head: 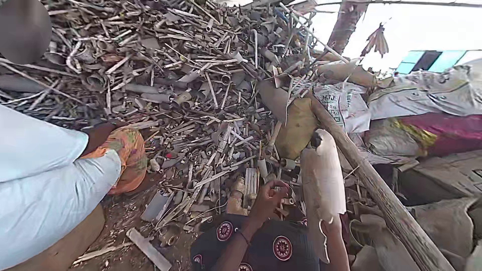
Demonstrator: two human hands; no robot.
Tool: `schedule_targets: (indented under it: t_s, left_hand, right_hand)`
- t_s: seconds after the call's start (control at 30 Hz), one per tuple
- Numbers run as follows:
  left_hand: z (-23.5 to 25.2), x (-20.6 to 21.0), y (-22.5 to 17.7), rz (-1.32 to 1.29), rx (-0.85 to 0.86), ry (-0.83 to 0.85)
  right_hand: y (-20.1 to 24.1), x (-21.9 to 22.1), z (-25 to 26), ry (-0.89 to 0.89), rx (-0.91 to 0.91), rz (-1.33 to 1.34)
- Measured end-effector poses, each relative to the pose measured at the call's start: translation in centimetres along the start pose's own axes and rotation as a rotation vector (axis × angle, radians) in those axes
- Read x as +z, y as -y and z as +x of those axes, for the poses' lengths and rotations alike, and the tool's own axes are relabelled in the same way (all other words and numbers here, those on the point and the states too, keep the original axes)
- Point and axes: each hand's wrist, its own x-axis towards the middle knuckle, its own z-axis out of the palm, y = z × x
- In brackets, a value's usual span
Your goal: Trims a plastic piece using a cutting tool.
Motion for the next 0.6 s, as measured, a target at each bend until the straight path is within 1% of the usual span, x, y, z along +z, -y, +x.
schedule_targets:
  t_s: [0.03, 0.07, 0.1, 0.17, 0.2, 0.23, 0.27, 0.3, 0.33, 0.4, 0.47, 0.53, 0.6]
  left_hand:
    - [0.0, -0.7, -1.1, -0.199, 0.005, 0.019]
    - [-0.2, -1.4, -2.0, -0.327, 0.024, 0.064]
    - [-0.3, -1.9, -2.5, -0.406, 0.044, 0.11]
    - [-0.4, -1.5, -3.0, -0.526, 0.001, 0.142]
    - [-0.4, -1.0, -2.9, -0.574, -0.023, 0.109]
    - [-0.2, -0.6, -2.5, -0.642, -0.041, 0.022]
    - [0.2, -0.3, -2.3, -0.73, -0.059, -0.118]
    - [0.7, -0.4, -2.2, -0.82, -0.071, -0.262]
    - [1.4, -1.1, -1.8, -0.903, -0.063, -0.357]
    - [2.1, -3.7, -0.9, -1.008, 0.008, -0.475]
    - [1.7, -6.9, -0.4, -1.0, 0.091, -0.558]
    - [0.9, -10.3, 0.5, -0.968, 0.153, -0.645]
    - [0.1, -13.6, 1.2, -0.937, 0.183, -0.755]
  right_hand:
    - [1.6, 2.5, 0.5, -0.084, 0.038, 0.052]
    - [2.0, 4.0, 1.2, -0.104, 0.017, 0.087]
    - [1.9, 4.9, 1.7, -0.087, -0.055, 0.071]
    - [1.0, 5.2, 2.7, -0.018, -0.222, -0.093]
    - [0.4, 5.4, 3.4, 0.012, -0.291, -0.221]
    - [-0.1, 5.7, 3.8, 0.046, -0.33, -0.33]
    - [-0.5, 6.4, 4.1, 0.093, -0.341, -0.398]
    - [-0.9, 7.3, 4.3, 0.129, -0.332, -0.436]
    - [-1.2, 8.3, 4.4, 0.151, -0.318, -0.46]
    - [-1.8, 10.0, 4.0, 0.205, -0.289, -0.501]
    - [-3.0, 11.1, 3.1, 0.322, -0.289, -0.548]
    - [-3.9, 11.8, 1.8, 0.502, -0.278, -0.595]
    - [-4.4, 12.3, 0.6, 0.71, -0.218, -0.606]
